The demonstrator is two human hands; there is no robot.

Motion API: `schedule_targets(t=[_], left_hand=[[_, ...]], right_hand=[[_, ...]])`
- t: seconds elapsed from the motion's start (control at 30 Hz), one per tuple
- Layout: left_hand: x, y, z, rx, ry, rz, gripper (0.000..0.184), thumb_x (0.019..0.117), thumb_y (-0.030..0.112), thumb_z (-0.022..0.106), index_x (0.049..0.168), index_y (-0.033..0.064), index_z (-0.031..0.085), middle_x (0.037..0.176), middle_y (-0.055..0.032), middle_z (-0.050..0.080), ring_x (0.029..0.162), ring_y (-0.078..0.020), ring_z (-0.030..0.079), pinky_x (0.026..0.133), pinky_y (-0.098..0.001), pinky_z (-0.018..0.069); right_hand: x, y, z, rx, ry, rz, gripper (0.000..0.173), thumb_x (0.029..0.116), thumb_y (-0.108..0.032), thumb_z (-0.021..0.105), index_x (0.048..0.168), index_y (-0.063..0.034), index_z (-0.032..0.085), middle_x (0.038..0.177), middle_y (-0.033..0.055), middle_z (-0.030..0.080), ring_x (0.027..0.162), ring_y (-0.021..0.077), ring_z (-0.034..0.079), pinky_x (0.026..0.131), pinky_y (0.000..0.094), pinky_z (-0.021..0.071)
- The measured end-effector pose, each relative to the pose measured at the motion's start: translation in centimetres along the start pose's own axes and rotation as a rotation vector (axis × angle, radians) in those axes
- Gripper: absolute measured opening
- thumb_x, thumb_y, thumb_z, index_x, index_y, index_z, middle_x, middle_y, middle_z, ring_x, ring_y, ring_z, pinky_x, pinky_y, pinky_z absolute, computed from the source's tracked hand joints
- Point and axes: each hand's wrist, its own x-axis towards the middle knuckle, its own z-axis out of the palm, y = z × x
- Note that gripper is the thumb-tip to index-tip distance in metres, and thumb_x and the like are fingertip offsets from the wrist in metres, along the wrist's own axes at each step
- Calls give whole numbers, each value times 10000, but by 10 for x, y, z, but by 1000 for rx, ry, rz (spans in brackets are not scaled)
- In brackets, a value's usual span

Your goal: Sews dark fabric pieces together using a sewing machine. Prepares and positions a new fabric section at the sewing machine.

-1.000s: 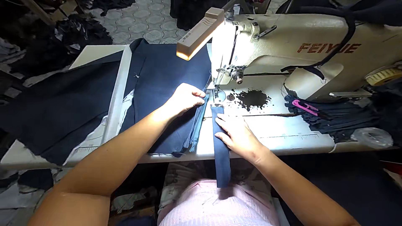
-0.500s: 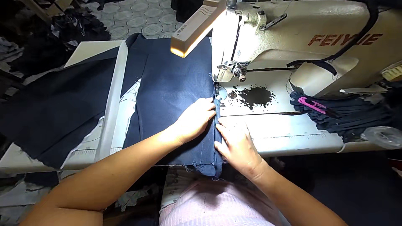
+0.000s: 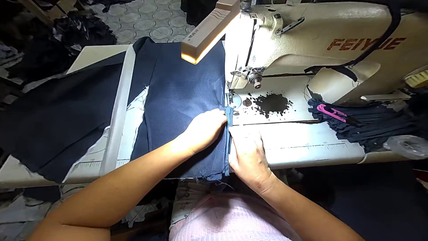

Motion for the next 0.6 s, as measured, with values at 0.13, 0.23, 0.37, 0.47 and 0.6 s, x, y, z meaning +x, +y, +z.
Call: schedule_targets(t=[0.13,0.23,0.37,0.47,0.6], left_hand=[[3,-6,4,12,-11,9,317,1013,43,478,1239,-27,689,1226,-202,694,1180,-349,673,979,-476,552],[4,-8,7,-7,-40,21,331,1000,32,469,1234,-44,690,1354,-212,639,1311,-364,592,1110,-476,467],[1,-8,11,-10,-75,-17,380,1018,113,445,1311,-38,636,1429,-210,589,1364,-355,549,1128,-487,436],[-1,-11,16,-39,-28,3,411,1009,139,427,1315,-39,636,1424,-220,592,1369,-361,543,1145,-489,412],[4,-12,19,-66,-22,-1,406,1004,134,438,1309,-47,636,1422,-230,589,1367,-371,540,1145,-505,406]], right_hand=[[-1,0,0,-6,-16,3,444,898,-192,606,1306,-38,685,1248,125,713,1254,335,611,1083,577,403],[-2,0,2,-23,-69,12,425,926,-230,578,1307,-82,695,1307,123,687,1335,371,553,1107,638,359],[-1,2,1,-39,-149,-4,417,941,-235,560,1314,-105,695,1492,81,581,1463,403,415,1133,707,269],[1,5,0,-69,-147,-34,425,913,-248,582,1295,-113,711,1419,88,641,1396,383,504,1104,674,326],[8,11,-7,-70,-216,-38,427,924,-256,591,1306,-101,700,1433,87,631,1371,366,533,1088,673,325]])
